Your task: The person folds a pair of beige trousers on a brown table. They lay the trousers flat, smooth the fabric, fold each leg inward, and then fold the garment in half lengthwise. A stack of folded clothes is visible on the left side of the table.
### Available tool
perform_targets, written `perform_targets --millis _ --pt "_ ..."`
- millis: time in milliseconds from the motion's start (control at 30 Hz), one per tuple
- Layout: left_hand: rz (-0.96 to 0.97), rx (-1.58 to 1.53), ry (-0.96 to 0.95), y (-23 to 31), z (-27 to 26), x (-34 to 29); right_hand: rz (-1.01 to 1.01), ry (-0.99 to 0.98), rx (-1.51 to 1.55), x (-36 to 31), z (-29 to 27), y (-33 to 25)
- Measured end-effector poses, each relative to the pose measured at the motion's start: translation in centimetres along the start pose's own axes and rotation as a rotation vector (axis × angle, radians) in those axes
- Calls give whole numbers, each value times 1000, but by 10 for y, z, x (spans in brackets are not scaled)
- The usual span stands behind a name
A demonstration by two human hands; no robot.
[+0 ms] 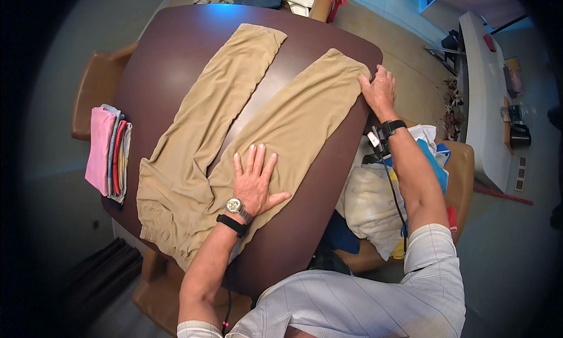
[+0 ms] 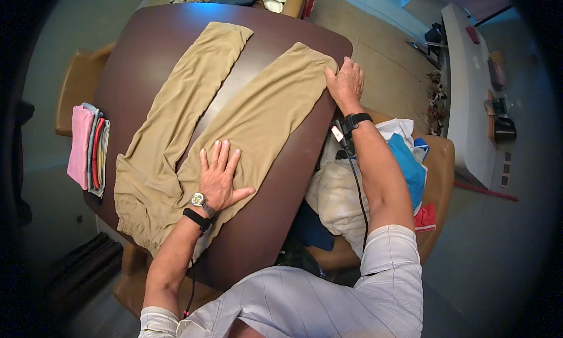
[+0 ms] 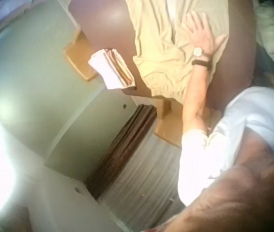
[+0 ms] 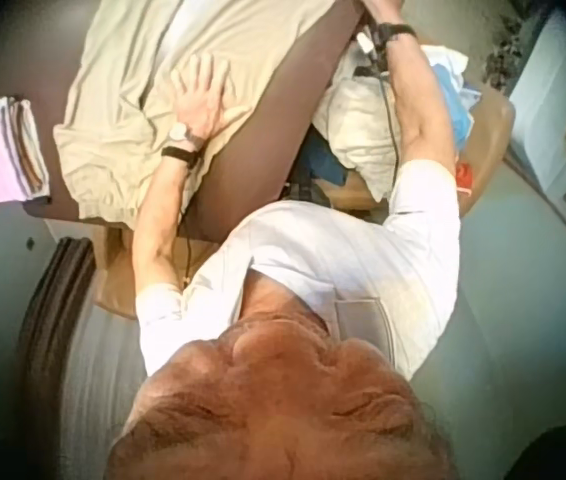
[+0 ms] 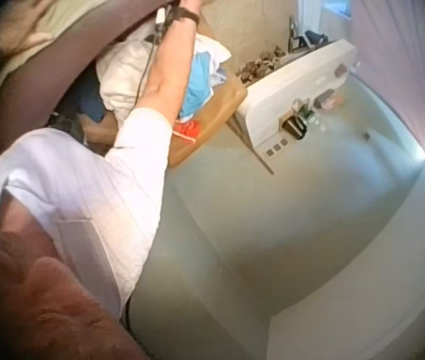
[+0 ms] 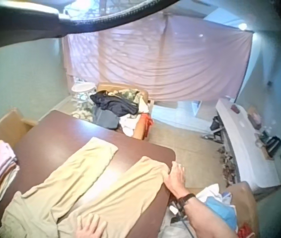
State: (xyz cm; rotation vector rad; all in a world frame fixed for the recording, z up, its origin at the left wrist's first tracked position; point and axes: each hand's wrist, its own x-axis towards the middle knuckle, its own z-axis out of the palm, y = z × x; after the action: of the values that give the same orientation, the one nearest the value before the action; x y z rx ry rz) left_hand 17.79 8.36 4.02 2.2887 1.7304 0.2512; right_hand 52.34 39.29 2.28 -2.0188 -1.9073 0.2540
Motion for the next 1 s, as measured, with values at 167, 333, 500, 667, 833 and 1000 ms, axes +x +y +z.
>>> perform_targets --millis 167,333,500,667,833,1000 --pt "-15 9 -40 0 -4 0 170 -147 38 10 -9 -6" --pt "2 16 -37 -1 -3 -1 303 -171 355 26 2 1" --pt "6 23 -43 -1 -3 1 274 -58 761 27 3 -5" --pt "1 14 -71 1 -9 1 293 -21 1181 30 -2 -17" --pt "1 -7 -63 -4 -3 -3 340 12 1208 38 -4 -22" --pt "-3 -41 -62 -5 -4 0 308 123 954 52 10 -4"
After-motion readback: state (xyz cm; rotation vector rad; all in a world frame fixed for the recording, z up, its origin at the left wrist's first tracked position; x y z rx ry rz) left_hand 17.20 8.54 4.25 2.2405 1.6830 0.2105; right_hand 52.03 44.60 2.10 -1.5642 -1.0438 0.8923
